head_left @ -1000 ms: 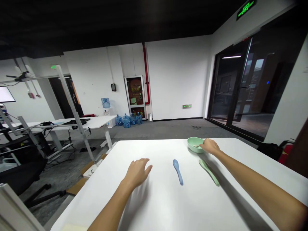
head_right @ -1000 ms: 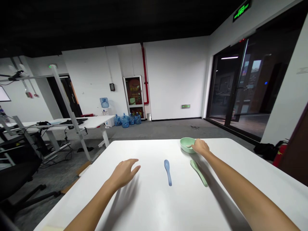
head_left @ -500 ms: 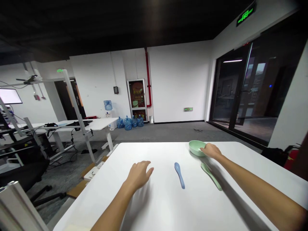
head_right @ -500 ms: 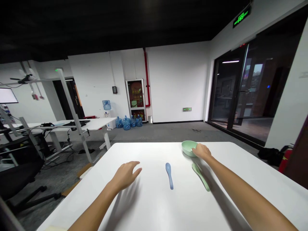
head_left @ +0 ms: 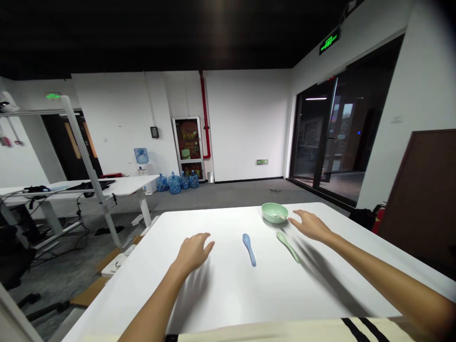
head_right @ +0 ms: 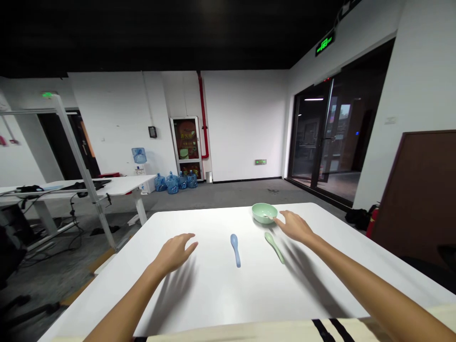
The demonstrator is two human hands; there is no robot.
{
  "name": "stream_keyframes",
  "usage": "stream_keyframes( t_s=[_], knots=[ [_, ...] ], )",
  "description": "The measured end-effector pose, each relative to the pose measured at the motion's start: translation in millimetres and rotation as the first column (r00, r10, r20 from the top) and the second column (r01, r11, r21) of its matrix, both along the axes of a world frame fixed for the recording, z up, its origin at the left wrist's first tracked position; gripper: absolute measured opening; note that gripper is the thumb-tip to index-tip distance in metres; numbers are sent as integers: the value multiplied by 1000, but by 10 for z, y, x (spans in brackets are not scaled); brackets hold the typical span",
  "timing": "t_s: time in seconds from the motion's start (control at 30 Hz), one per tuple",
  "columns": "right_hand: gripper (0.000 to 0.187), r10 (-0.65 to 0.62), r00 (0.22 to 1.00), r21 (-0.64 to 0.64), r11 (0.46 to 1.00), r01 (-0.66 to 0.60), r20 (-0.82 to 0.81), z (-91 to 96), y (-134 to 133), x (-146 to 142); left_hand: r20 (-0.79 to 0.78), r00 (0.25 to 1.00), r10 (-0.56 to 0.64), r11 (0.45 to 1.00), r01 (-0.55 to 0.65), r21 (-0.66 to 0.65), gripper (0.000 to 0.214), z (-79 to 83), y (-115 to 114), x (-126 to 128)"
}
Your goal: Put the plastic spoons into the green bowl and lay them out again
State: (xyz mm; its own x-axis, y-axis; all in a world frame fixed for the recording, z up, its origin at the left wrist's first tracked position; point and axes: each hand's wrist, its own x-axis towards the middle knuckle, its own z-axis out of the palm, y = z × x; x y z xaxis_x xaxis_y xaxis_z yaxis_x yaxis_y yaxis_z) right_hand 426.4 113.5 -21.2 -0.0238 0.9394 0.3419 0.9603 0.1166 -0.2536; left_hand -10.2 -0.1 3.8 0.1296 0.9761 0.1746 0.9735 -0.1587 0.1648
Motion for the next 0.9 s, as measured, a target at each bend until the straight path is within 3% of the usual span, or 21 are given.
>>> stream_keyframes(
  t_s=[0.17, 0.4, 0.9],
  knots=[
    [70, -9, 1000, -49, 999, 10, 8, -142, -280, 29, 11, 1000, -10, 1000, 10, 11, 49, 3, -30, 10],
    [71, 1, 1000, -74, 997, 0, 17, -362, -351, 41, -5, 1000, -8, 1000, 8, -2, 51, 20, -39, 46],
    [68, 34, 999, -111, 993, -36, -18, -354, -389, 12, -20, 1000, -5, 1000, 5, -12, 51, 20, -35, 63]
  ],
)
